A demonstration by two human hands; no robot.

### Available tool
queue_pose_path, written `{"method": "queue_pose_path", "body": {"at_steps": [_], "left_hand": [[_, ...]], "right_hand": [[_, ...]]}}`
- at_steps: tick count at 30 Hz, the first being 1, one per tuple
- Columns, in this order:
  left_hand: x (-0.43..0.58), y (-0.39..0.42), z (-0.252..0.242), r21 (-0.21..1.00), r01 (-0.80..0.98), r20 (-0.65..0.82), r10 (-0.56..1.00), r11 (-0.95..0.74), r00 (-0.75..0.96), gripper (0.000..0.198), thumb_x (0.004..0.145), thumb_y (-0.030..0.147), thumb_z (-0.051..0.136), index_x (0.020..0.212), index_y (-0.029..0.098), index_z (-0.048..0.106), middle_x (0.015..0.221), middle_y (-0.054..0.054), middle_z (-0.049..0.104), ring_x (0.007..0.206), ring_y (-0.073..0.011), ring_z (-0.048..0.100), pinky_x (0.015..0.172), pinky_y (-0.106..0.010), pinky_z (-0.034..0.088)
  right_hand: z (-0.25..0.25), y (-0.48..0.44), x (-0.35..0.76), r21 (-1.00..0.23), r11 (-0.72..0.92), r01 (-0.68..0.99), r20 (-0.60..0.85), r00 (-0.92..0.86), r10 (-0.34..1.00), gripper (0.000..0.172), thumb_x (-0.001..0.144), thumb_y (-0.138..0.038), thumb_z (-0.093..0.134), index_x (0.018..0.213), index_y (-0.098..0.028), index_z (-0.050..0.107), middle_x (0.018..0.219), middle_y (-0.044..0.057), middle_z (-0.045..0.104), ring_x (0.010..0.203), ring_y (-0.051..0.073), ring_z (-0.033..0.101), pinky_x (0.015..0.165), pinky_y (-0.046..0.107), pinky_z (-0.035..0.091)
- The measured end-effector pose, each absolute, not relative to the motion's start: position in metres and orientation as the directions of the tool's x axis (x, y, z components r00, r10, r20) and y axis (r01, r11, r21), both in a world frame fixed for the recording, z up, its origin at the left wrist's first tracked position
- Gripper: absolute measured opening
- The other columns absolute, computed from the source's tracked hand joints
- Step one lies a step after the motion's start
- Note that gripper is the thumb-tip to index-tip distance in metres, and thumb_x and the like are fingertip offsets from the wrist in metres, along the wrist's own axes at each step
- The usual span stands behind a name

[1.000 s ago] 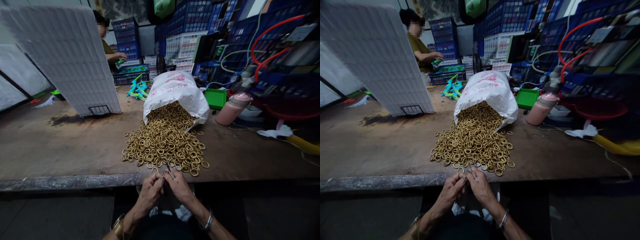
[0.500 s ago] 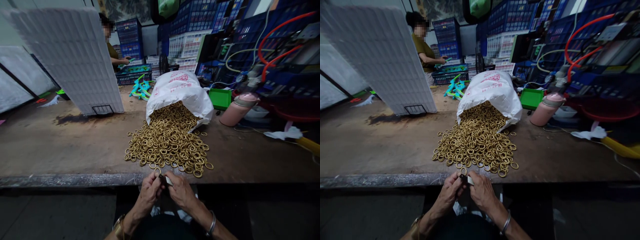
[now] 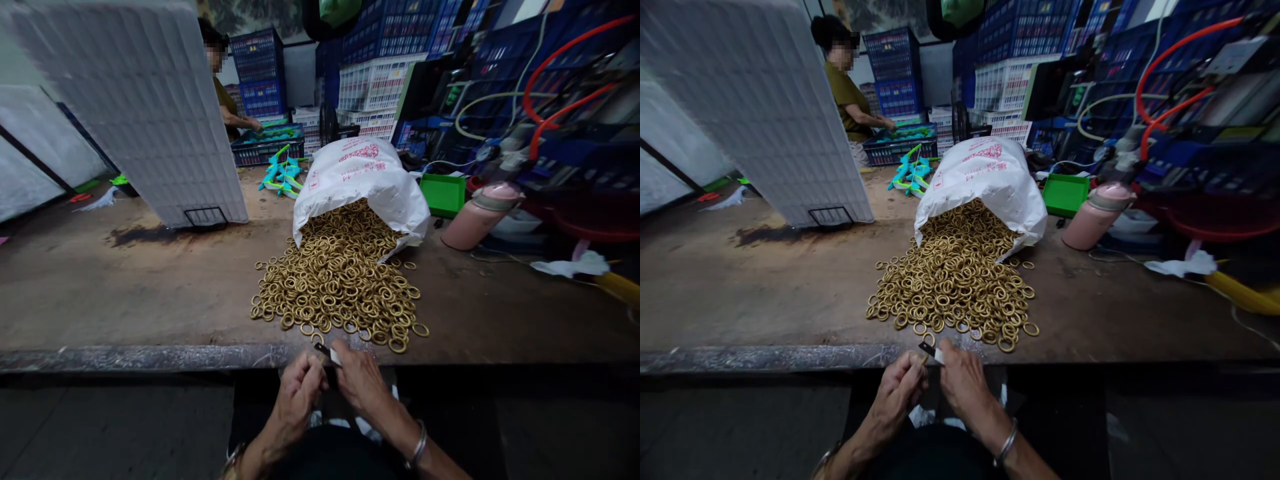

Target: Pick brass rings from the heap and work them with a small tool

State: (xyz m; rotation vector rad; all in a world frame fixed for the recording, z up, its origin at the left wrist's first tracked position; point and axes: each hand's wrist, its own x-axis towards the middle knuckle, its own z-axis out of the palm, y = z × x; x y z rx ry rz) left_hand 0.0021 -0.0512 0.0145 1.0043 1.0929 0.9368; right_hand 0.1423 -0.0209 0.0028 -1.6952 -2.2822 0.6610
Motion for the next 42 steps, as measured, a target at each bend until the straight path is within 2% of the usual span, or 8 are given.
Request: {"method": "queue_pose_path", "body": {"at_steps": [7, 11, 16, 20, 25, 32, 35, 42], "left_hand": [[-0.005, -0.059, 0.026, 0.842, -0.303, -0.361, 0.883, 0.447, 0.299, 0.035, 0.079, 0.047, 0.045, 0.075, 0.014, 0.054, 0.045, 0.005, 0.041, 0.034, -0.0036, 0.028, 0.033, -0.016, 0.019], [-0.011, -0.052, 0.019, 0.74, -0.507, -0.396, 0.896, 0.441, 0.201, 0.028, 0.074, 0.041, 0.054, 0.073, 0.013, 0.054, 0.062, -0.001, 0.053, 0.04, -0.0044, 0.037, 0.034, -0.016, 0.025], [-0.024, -0.048, 0.013, 0.54, -0.661, -0.482, 0.835, 0.521, 0.264, 0.02, 0.071, 0.032, 0.058, 0.084, 0.018, 0.054, 0.067, 0.001, 0.054, 0.047, -0.006, 0.045, 0.038, -0.015, 0.028], [-0.024, -0.041, 0.008, 0.445, -0.707, -0.574, 0.781, 0.549, 0.246, 0.017, 0.068, 0.028, 0.06, 0.065, 0.013, 0.053, 0.067, -0.001, 0.056, 0.054, -0.0079, 0.051, 0.042, -0.016, 0.035], [-0.013, -0.032, 0.01, 0.604, -0.604, -0.564, 0.814, 0.52, 0.137, 0.021, 0.066, 0.032, 0.064, 0.069, 0.014, 0.052, 0.064, 0.001, 0.056, 0.051, -0.0085, 0.051, 0.039, -0.016, 0.033], [-0.001, -0.025, 0.003, 0.884, -0.221, -0.396, 0.911, 0.412, 0.113, 0.031, 0.069, 0.045, 0.059, 0.072, 0.015, 0.052, 0.044, 0.009, 0.036, 0.035, -0.0031, 0.027, 0.035, -0.016, 0.019], [0.001, -0.024, 0.003, 0.951, -0.118, -0.279, 0.957, 0.287, 0.076, 0.029, 0.071, 0.043, 0.057, 0.065, 0.015, 0.053, 0.049, 0.007, 0.039, 0.042, -0.0052, 0.033, 0.042, -0.018, 0.027], [0.003, -0.026, 0.011, 0.998, -0.024, -0.052, 0.993, 0.055, 0.101, 0.025, 0.077, 0.033, 0.051, 0.061, 0.015, 0.058, 0.062, 0.0, 0.056, 0.061, -0.0118, 0.049, 0.062, -0.022, 0.038]], "right_hand": [[-0.005, -0.011, 0.133, -0.432, 0.246, 0.868, 0.026, -0.261, 0.965, 0.021, 0.073, -0.01, 0.038, 0.09, -0.018, 0.048, 0.072, 0.002, 0.06, 0.064, 0.014, 0.053, 0.054, 0.025, 0.023], [-0.013, -0.007, 0.121, -0.367, 0.238, 0.9, 0.052, -0.235, 0.971, 0.017, 0.078, -0.019, 0.043, 0.095, -0.02, 0.045, 0.088, 0.005, 0.061, 0.072, 0.016, 0.055, 0.057, 0.026, 0.025], [-0.011, -0.003, 0.116, -0.333, 0.184, 0.925, 0.027, -0.185, 0.982, 0.015, 0.078, -0.015, 0.043, 0.09, -0.021, 0.046, 0.083, 0.003, 0.062, 0.069, 0.016, 0.056, 0.055, 0.026, 0.023], [-0.006, -0.001, 0.118, -0.329, 0.157, 0.931, 0.009, -0.163, 0.987, 0.015, 0.075, -0.012, 0.044, 0.087, -0.02, 0.047, 0.077, 0.003, 0.062, 0.066, 0.015, 0.057, 0.054, 0.026, 0.022], [-0.002, -0.002, 0.125, -0.422, 0.175, 0.89, 0.032, -0.179, 0.983, 0.013, 0.074, -0.011, 0.041, 0.082, -0.019, 0.048, 0.067, 0.002, 0.061, 0.06, 0.014, 0.055, 0.052, 0.024, 0.023], [-0.006, -0.01, 0.133, -0.619, 0.271, 0.738, 0.137, -0.239, 0.961, 0.017, 0.072, -0.011, 0.038, 0.082, -0.019, 0.05, 0.066, 0.001, 0.059, 0.058, 0.014, 0.054, 0.054, 0.023, 0.031], [-0.001, -0.01, 0.131, -0.741, 0.203, 0.64, 0.109, -0.184, 0.977, 0.01, 0.078, -0.021, 0.038, 0.079, -0.02, 0.049, 0.067, 0.0, 0.057, 0.059, 0.012, 0.052, 0.056, 0.022, 0.035], [0.009, -0.005, 0.128, -0.933, -0.062, 0.355, -0.139, -0.197, 0.971, 0.026, 0.08, -0.038, 0.037, 0.066, -0.019, 0.046, 0.056, -0.004, 0.047, 0.053, 0.011, 0.044, 0.054, 0.022, 0.036]]}}
